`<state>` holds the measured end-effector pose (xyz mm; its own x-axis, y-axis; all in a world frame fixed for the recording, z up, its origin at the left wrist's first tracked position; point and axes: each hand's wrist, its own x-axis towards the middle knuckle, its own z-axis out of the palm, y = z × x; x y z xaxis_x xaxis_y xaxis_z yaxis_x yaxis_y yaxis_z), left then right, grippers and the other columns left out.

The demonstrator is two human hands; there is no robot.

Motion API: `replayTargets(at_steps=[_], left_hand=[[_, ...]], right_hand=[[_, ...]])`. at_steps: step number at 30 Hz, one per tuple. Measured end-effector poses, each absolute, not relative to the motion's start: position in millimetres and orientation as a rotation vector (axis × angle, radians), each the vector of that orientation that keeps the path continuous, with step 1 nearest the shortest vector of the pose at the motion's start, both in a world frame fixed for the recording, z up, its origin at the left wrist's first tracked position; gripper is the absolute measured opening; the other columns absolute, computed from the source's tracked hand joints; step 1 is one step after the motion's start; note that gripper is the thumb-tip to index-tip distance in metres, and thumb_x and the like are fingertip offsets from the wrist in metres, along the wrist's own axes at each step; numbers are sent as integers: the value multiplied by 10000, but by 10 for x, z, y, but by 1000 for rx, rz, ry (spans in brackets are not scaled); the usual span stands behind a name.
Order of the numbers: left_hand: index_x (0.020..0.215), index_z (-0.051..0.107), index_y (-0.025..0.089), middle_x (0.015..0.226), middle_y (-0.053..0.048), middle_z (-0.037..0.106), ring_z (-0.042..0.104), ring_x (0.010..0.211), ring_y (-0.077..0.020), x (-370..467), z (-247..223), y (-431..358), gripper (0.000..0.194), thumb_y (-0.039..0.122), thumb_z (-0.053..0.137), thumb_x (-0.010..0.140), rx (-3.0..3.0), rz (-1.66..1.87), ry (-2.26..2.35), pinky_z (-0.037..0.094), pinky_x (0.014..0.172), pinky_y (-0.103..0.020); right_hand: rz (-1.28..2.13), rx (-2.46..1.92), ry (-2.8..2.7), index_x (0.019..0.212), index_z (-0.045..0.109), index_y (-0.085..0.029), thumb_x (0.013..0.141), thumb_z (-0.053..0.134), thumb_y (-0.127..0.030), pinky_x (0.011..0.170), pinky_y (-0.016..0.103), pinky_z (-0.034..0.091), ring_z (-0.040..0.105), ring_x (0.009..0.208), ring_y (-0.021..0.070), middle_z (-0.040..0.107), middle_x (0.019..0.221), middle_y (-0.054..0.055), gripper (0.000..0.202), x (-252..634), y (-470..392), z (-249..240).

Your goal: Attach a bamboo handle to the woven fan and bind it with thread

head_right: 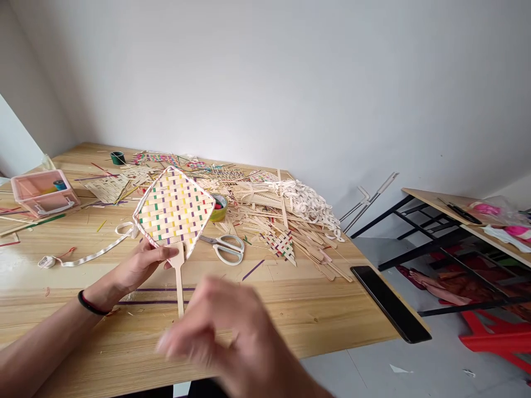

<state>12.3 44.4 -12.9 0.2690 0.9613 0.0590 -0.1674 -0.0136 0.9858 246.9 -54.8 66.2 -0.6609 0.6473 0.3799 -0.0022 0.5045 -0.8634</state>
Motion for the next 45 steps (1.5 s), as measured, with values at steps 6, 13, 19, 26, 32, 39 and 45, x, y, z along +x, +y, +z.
replayTargets(at_steps=[6,13,19,26,32,39,45], left_hand=[[746,670,209,708,-10,620,523,650,-176,96,-155,434,308,423,890,770,1300,1080,934,469,579,-287],[1233,843,262,1181,-106,855,746,1209,-398,131,-16,209,511,586,893,841,1340,1004,990,636,1026,-475],[1348,839,302,1405,-99,825,714,1369,-429,90,-79,78,578,626,881,872,1257,896,883,551,1222,-535],[1290,861,305,1399,-83,820,643,1443,-458,37,-148,140,545,599,901,833,1209,876,947,481,1286,-571],[1013,877,254,928,-85,834,764,980,-364,88,-24,150,385,508,925,727,1052,888,912,642,938,-481],[909,818,198,601,-9,606,504,561,-159,104,45,190,322,419,920,698,919,980,746,465,536,-287],[833,815,167,584,-15,624,532,561,-148,115,53,190,317,424,936,691,922,937,707,489,548,-258]], right_hand=[[606,-850,-1849,975,821,-227,1075,708,-295,681,299,521,683,778,171,780,885,38,166,2647,413,540],[517,-835,-1933,972,786,-209,1095,653,-249,657,293,532,707,696,170,801,820,38,186,2704,529,78],[765,-803,-2028,1012,790,-215,1087,647,-197,742,307,580,770,826,208,846,965,67,163,2595,534,-72],[979,-793,-2002,1047,815,-225,1068,647,-134,869,319,593,804,1009,234,859,1064,67,192,2553,539,-161],[946,-909,-2049,1077,842,-199,1039,663,-91,787,292,532,758,854,196,851,975,65,212,2585,572,-204],[877,-900,-2021,964,808,-165,1013,697,-89,698,255,475,679,733,154,796,856,45,143,2594,555,-150],[878,-877,-2032,910,793,-160,1058,665,-136,679,260,429,604,692,140,765,806,31,197,2605,550,-112]])
